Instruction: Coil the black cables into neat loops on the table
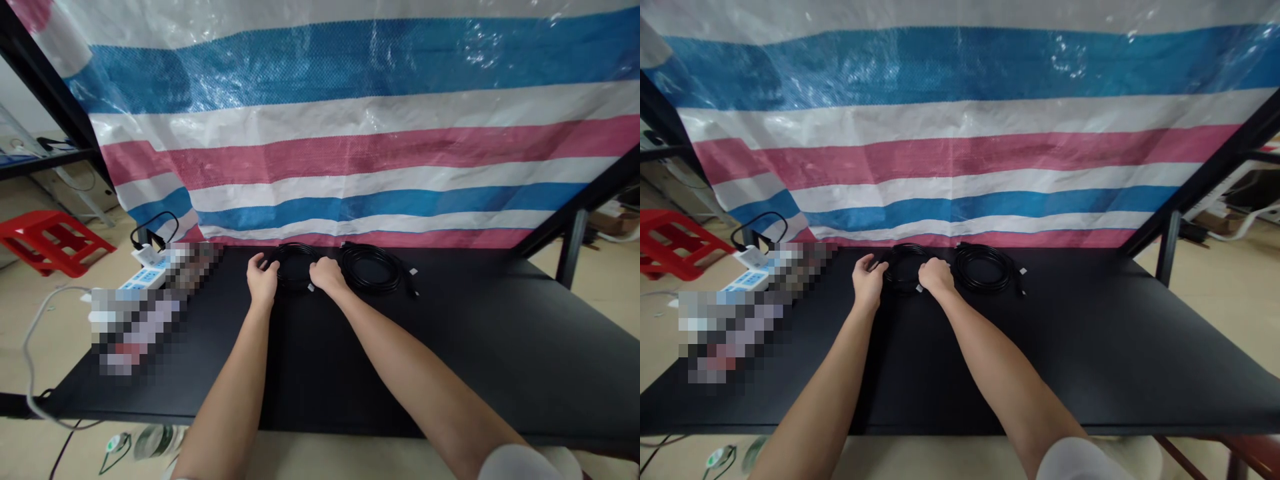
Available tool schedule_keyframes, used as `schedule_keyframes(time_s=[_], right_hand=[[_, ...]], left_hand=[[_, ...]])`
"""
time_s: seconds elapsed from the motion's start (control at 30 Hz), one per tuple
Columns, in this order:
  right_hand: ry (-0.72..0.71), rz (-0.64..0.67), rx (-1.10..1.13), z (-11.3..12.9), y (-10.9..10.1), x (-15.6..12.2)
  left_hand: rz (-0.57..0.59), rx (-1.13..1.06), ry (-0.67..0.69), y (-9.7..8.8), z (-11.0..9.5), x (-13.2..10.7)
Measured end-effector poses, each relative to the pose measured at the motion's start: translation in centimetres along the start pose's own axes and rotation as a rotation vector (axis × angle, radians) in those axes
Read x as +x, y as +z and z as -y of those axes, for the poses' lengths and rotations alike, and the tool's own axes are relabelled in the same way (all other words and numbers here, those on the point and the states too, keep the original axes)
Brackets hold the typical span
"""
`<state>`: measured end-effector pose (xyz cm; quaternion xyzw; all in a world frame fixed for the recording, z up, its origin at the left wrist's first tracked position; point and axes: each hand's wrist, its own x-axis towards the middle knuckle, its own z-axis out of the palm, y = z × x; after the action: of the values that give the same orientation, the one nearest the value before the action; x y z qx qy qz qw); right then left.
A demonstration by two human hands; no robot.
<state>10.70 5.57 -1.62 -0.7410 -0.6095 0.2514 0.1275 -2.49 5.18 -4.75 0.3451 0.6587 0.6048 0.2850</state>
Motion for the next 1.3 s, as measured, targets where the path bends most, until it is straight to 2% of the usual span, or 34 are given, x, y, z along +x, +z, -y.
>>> schedule_keyframes(time_s=[0.07, 0.13, 0.17, 0.23, 0.3, 0.37, 0.43, 0.53, 0.77, 0.97, 1.13, 1.3], right_hand=[[-0.012, -0.009, -0.023, 0.0, 0.2, -0.1], [-0.048, -0.027, -0.089, -0.1, 0.2, -0.2], [-0.069, -0.035, -0.133, -0.2, 0.1, -0.3], [-0.103, -0.046, -0.218, -0.4, -0.1, -0.3], [-0.117, -0.046, -0.272, -0.8, -0.4, -0.4], [-0.116, -0.053, -0.296, -1.3, -0.7, -0.6], [-0.119, -0.069, -0.305, -2.0, -0.8, -1.0], [-0.144, -0.101, -0.313, -3.4, -1.1, -1.6], [-0.183, -0.198, -0.325, -7.2, -2.4, -2.8], [-0.202, -0.428, -0.209, -10.6, -3.6, -2.3], [-0.068, -0.581, -0.042, -13.1, -5.0, -1.1], [0.105, -0.621, 0.017, -15.1, -6.0, -0.1]], left_hand=[[-0.028, 0.183, 0.172, -0.4, 0.4, 0.0], [0.019, 0.350, 0.344, -0.6, 0.5, -0.3], [0.085, 0.427, 0.407, -0.6, 0.4, -0.5], [0.285, 0.569, 0.495, -0.4, 0.1, -1.2], [0.493, 0.693, 0.560, -0.3, -0.3, -1.8], [0.649, 0.787, 0.609, -0.2, -0.6, -2.3], [0.757, 0.842, 0.645, -0.2, -0.7, -2.6], [0.846, 0.878, 0.698, -0.1, -0.7, -2.9], [0.761, 1.040, 0.767, 1.0, -0.1, -3.8], [0.679, 1.057, 0.761, 2.2, 0.3, -4.6], [0.604, 1.066, 0.699, 3.0, 0.3, -5.4], [0.556, 1.046, 0.695, 3.5, 0.2, -5.0]])
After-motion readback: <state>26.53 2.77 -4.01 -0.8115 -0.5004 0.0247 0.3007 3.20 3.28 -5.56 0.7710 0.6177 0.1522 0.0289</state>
